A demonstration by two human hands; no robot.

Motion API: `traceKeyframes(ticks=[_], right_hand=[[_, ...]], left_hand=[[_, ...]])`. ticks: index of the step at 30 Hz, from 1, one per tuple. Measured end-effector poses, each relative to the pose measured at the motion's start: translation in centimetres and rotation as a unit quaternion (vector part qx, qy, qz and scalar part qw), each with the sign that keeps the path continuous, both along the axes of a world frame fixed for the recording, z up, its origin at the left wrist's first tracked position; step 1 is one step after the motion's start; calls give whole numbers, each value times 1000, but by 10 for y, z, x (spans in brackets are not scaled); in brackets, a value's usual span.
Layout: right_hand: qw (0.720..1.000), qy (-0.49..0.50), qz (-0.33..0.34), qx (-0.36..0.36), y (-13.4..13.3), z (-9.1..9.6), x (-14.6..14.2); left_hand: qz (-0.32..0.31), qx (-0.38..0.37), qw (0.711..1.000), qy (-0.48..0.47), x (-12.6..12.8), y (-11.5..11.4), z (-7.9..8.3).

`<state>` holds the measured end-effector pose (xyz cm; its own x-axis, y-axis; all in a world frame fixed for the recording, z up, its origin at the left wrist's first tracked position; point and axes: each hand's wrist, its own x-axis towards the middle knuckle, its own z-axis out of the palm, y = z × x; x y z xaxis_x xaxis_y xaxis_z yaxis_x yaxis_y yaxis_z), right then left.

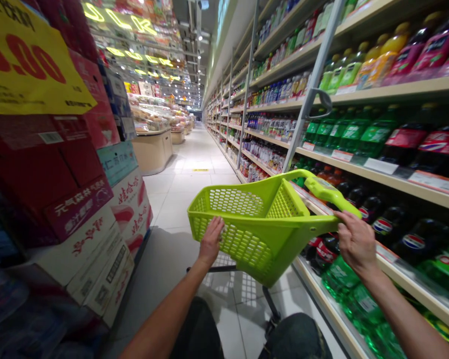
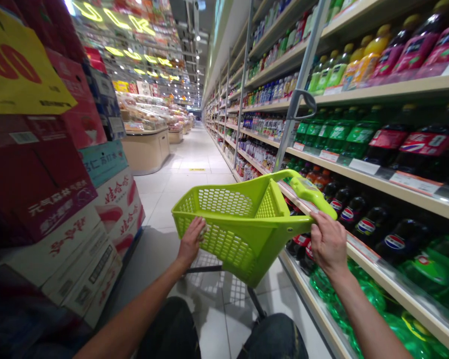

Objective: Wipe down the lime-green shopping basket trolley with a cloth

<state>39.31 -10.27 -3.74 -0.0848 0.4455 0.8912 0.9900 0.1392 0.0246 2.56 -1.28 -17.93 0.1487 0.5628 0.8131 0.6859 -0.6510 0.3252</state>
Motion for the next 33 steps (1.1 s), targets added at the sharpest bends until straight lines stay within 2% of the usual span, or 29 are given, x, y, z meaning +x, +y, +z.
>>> traceKeyframes(ticks=[2,3,5,8,10,15,17,21,24,27,28,30,32,33], right_hand=[[1000,11,1,6,0,-1,-1],[1000,16,1,4,0,-1,-2],[1000,25,3,0,0,0,-3],[1000,29,8,-9,0,0,-3],[1000,25,9,-9,-1,1,-2],[1000,9,7,6,-2,0,-2],[1000,-1,7,14,-1,-1,-2],[1000,-17,1,17,1,-1,1],[999,-19,-26,19,2,3,3],[999,-6,-32,17,0,5,-13],[1000,6,-8,10,-2,2,-26],[995,44,82,-25,-9,-12,-61],[967,88,209,-117,-18,-34,-106],[950,119,242,-155,-23,-47,-129]], left_hand=[[-16,19,1000,9,10,5,17],[-27,22,999,20,15,6,18],[-44,15,998,41,21,1,8],[-69,-13,995,71,22,-10,-19],[-80,-23,994,72,17,-13,-24],[-33,-31,999,-18,12,1,6],[-30,-64,996,-47,16,1,10],[-108,-178,973,-104,26,-21,6],[-153,-268,928,-208,31,-39,20],[-172,-363,841,-362,37,-52,49],[-186,-389,802,-413,40,-56,58],[-233,-425,718,-499,47,-66,73],[-287,-443,644,-553,54,-76,82],[-303,-448,619,-569,58,-80,85]])
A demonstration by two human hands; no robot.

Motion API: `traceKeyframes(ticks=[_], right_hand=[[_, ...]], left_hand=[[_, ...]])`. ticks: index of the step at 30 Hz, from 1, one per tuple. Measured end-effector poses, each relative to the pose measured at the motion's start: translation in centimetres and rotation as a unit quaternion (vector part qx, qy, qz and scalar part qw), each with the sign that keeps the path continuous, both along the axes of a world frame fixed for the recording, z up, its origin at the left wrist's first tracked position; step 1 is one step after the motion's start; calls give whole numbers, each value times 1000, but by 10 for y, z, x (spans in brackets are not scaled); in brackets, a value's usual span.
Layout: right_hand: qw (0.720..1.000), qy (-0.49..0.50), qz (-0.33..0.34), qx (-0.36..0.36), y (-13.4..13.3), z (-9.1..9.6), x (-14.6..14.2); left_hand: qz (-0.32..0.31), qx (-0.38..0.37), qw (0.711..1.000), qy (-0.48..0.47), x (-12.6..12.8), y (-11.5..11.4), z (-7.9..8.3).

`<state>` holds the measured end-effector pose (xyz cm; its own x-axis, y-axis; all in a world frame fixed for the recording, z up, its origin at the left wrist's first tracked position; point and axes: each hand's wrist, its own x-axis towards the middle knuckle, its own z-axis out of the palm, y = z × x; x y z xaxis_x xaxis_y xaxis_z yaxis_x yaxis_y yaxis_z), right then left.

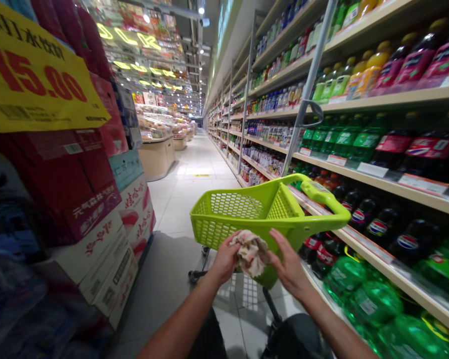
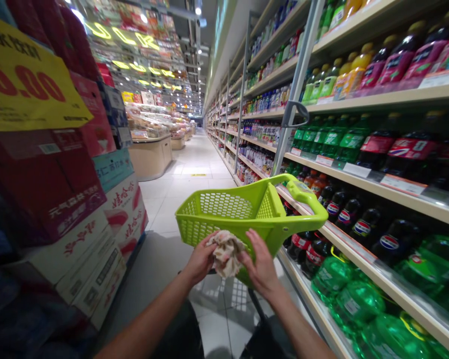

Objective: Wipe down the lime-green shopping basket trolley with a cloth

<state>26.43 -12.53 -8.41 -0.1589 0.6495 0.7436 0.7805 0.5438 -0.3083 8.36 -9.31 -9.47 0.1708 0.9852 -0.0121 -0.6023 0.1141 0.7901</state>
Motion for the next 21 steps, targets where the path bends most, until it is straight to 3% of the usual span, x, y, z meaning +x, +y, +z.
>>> traceKeyframes(ticks=[3,5,7,9,13,16,17,19,20,21], right_hand=[[994,65,67,-57,-14,-32,-60],[990,106,76,-55,-21,-44,-85],[987,134,71,-46,-23,-48,-99],[989,134,57,-39,-19,-51,-101],[993,111,41,-11,-2,-56,-77],[994,96,50,27,7,-43,-39],[995,82,45,46,9,-32,-23],[994,44,11,103,13,-4,11],[989,25,-26,147,16,10,28],[980,5,-65,188,19,22,43]], left_hand=[[52,-34,998,-21,8,-9,1],[125,-67,990,-14,11,-13,-1],[143,-89,985,-29,14,-18,-4],[83,-86,990,-77,18,-28,-5],[-108,-34,982,-150,24,-47,-4],[-227,-10,973,-43,21,-40,-2],[-223,2,974,34,19,-32,-1],[-113,49,965,231,10,-7,2],[-15,85,937,338,5,8,4],[76,123,889,434,-1,24,6]])
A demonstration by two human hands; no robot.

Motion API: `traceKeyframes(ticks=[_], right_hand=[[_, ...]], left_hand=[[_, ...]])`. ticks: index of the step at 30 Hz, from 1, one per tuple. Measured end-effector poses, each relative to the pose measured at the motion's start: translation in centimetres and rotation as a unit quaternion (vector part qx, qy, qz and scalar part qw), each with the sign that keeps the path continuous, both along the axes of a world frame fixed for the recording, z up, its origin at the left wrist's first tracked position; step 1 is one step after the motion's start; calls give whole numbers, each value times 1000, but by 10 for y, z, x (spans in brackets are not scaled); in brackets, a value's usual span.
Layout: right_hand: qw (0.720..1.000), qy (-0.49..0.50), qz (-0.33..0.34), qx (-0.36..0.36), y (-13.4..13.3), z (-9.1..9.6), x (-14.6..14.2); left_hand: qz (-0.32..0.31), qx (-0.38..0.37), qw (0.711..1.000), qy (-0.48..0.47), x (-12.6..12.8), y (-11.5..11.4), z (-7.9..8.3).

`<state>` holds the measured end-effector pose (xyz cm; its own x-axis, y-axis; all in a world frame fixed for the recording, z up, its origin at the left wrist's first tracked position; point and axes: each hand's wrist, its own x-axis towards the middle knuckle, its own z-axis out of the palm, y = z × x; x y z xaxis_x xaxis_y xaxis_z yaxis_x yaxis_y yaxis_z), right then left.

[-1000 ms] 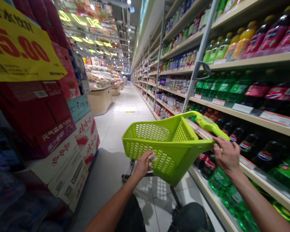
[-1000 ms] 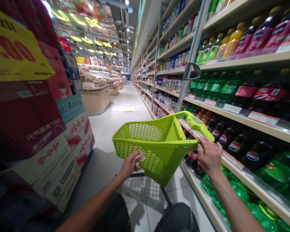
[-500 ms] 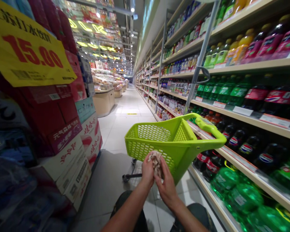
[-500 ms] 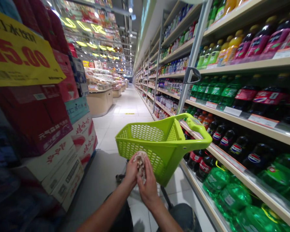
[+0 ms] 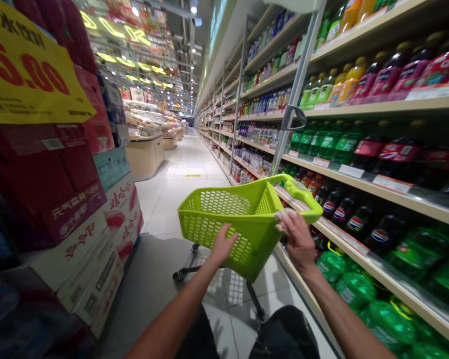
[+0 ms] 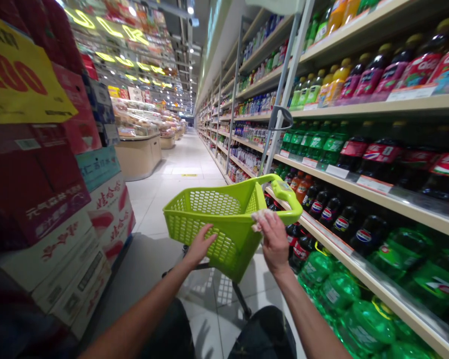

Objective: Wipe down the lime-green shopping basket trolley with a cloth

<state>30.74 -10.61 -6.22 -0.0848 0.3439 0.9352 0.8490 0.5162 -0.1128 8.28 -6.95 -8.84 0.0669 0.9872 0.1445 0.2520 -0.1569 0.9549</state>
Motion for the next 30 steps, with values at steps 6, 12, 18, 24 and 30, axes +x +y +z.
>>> traceKeyframes(ticks=[6,12,18,24,30], right_hand=[[989,-143,-38,1,12,-29,22],[978,-179,73,-73,-3,-65,-9],[997,-71,-25,-30,7,-25,12],[973,-218,37,-71,-3,-79,8],[992,-105,42,-56,11,-43,-13]], left_hand=[[41,121,884,450,-29,55,-3],[-1,118,868,482,-29,47,-7],[-17,116,870,479,-23,35,-1],[-27,128,866,483,-21,30,0],[-8,126,866,484,-30,30,-2]])
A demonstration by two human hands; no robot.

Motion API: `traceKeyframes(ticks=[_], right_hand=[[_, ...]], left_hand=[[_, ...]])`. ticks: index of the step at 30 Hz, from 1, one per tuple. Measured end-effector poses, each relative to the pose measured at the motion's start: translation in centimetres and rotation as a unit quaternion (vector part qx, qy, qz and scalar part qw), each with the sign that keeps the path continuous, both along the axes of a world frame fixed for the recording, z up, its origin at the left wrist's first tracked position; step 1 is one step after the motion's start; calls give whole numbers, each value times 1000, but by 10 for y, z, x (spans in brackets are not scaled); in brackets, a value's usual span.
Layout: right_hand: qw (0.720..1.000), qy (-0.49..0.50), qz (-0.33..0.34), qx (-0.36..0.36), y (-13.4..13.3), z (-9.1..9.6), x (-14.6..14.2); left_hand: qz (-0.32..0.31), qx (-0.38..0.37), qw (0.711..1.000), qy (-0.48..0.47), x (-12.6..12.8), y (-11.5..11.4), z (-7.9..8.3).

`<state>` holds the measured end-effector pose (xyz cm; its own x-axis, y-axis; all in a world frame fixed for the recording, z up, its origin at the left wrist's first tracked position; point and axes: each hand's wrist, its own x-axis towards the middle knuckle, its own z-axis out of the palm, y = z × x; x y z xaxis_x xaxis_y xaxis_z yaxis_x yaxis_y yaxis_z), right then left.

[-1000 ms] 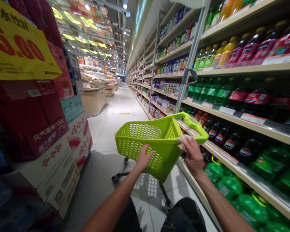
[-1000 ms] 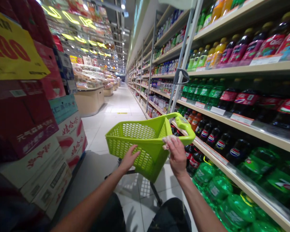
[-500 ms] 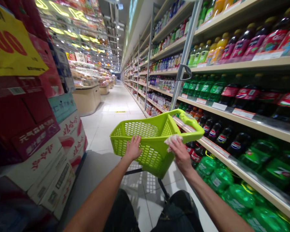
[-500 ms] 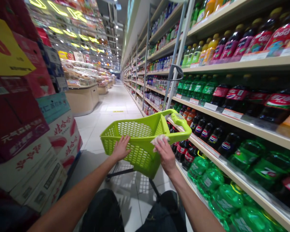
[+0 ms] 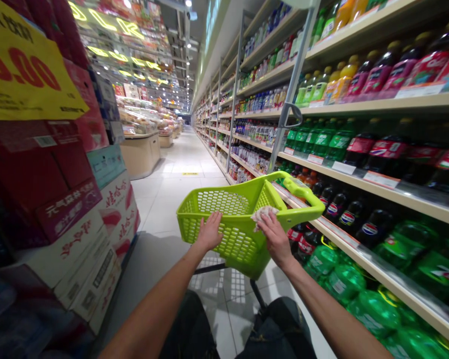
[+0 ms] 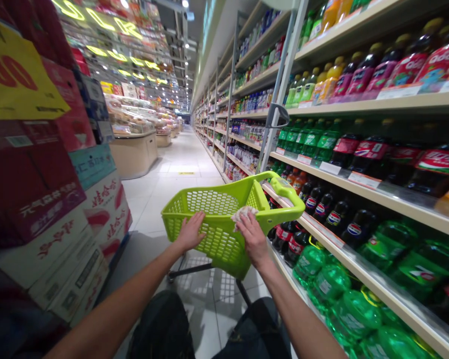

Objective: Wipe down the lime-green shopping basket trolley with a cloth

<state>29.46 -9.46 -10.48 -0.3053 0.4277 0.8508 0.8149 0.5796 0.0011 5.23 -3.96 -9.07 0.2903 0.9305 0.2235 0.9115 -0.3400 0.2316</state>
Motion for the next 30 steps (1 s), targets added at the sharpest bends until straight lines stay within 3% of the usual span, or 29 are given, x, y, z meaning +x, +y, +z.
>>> traceKeyframes(ticks=[3,6,8,11,13,18,20,23,25,27,30], right_hand=[[999,-41,20,-22,6,-19,-1],[992,-95,58,-55,2,-44,-8],[993,-78,63,-65,1,-42,-19],[997,-23,46,-61,11,-23,-37],[997,-18,42,-61,19,-23,-43],[988,-103,75,-90,19,-65,-50],[988,-103,88,-81,18,-61,-63],[991,-71,93,-65,28,-31,-88],[993,-53,85,-60,38,-21,-100],[993,-58,88,-61,42,-32,-104],[985,-111,117,-64,35,-69,-106]], left_hand=[[46,3,999,12,-12,1,-3],[38,-9,999,21,-18,1,-5],[32,-13,999,20,-18,0,-5],[14,3,1000,24,-21,-2,-5],[25,16,999,25,-27,-3,-6],[53,12,998,35,-40,-5,-10],[47,12,998,31,-40,-5,-10],[39,31,999,21,-46,-4,-12],[82,33,996,10,-56,-3,-15],[127,16,992,5,-68,-2,-19],[113,-9,993,6,-84,-1,-24]])
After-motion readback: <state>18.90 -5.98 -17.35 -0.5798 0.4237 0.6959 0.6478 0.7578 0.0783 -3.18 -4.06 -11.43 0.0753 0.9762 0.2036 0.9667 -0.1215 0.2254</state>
